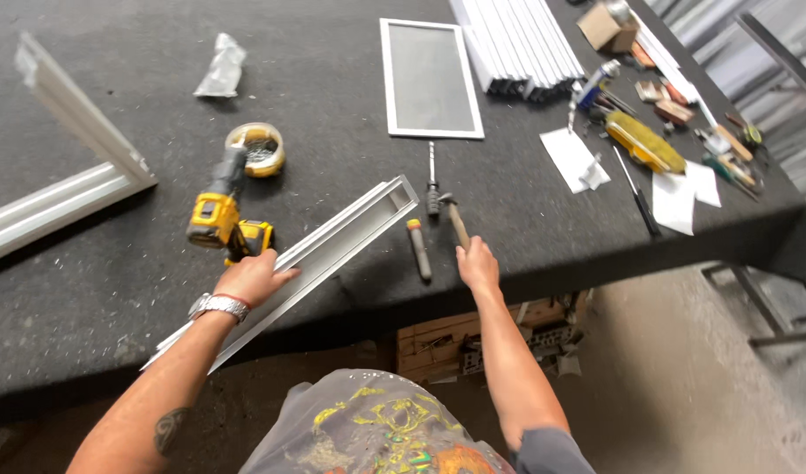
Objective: The person assembles a metal frame by aligning metal components, securing joints with a drill and screws, hammering parts into place, and attaching corner brackets to a larger frame section.
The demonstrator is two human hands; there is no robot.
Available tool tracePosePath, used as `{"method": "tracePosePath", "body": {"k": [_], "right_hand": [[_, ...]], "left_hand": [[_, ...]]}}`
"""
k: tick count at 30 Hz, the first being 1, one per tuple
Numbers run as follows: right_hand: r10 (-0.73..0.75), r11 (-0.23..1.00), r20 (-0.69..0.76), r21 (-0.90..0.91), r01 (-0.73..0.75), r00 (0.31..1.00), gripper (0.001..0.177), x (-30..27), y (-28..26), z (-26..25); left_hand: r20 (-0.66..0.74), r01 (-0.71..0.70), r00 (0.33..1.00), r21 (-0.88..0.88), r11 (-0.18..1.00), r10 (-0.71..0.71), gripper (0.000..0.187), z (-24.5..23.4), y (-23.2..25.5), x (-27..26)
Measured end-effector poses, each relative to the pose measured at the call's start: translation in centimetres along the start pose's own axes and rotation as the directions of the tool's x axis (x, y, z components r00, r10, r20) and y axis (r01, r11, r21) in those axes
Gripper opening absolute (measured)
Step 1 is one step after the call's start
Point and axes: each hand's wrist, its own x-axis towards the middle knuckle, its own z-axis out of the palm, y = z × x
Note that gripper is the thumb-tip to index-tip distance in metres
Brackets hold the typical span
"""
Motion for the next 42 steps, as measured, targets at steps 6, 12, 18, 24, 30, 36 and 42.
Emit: {"method": "tracePosePath", "body": {"k": [6, 12, 18, 24, 30, 36, 42], "right_hand": [[-0.260, 0.926, 0.142, 0.317, 0.205, 0.955, 0.044, -15.4, -12.9, -10.6], [-0.666, 0.735, 0.117, -0.070, 0.675, 0.737, 0.030, -17.6, -16.4, -8.8], [-0.415, 0.862, 0.171, -0.239, 0.446, 0.893, 0.027, -14.0, -16.8, -6.4], [-0.449, 0.837, 0.153, -0.273, 0.474, 0.880, 0.035, -11.7, -16.1, -4.4], [-0.712, 0.682, -0.185, -0.416, 0.602, 0.678, 0.029, -13.6, -17.2, -4.4], [-0.603, 0.750, 0.191, -0.195, 0.632, 0.775, 0.032, -15.2, -18.1, -6.1], [-0.614, 0.771, 0.002, -0.211, 0.601, 0.789, 0.028, -15.6, -19.7, -5.8]], "left_hand": [[0.023, 0.030, 0.999, -0.131, 0.991, -0.027, 0.065, 1.7, -0.9, 0.7], [0.124, 0.113, 0.988, -0.139, 0.984, -0.096, 0.071, 1.1, -1.8, -1.4], [0.158, 0.184, 0.975, -0.160, 0.970, -0.158, 0.071, 3.4, -3.9, -1.7], [0.223, 0.202, 0.963, -0.211, 0.956, -0.154, 0.071, 2.6, -4.0, -2.6], [0.252, 0.212, 0.954, -0.189, 0.959, -0.162, 0.070, 2.7, -5.6, -2.1], [0.236, 0.200, 0.960, -0.200, 0.959, -0.151, 0.069, 2.2, -6.2, -3.1], [0.225, 0.200, 0.963, -0.221, 0.954, -0.149, 0.067, 2.5, -6.8, -3.4]]}}
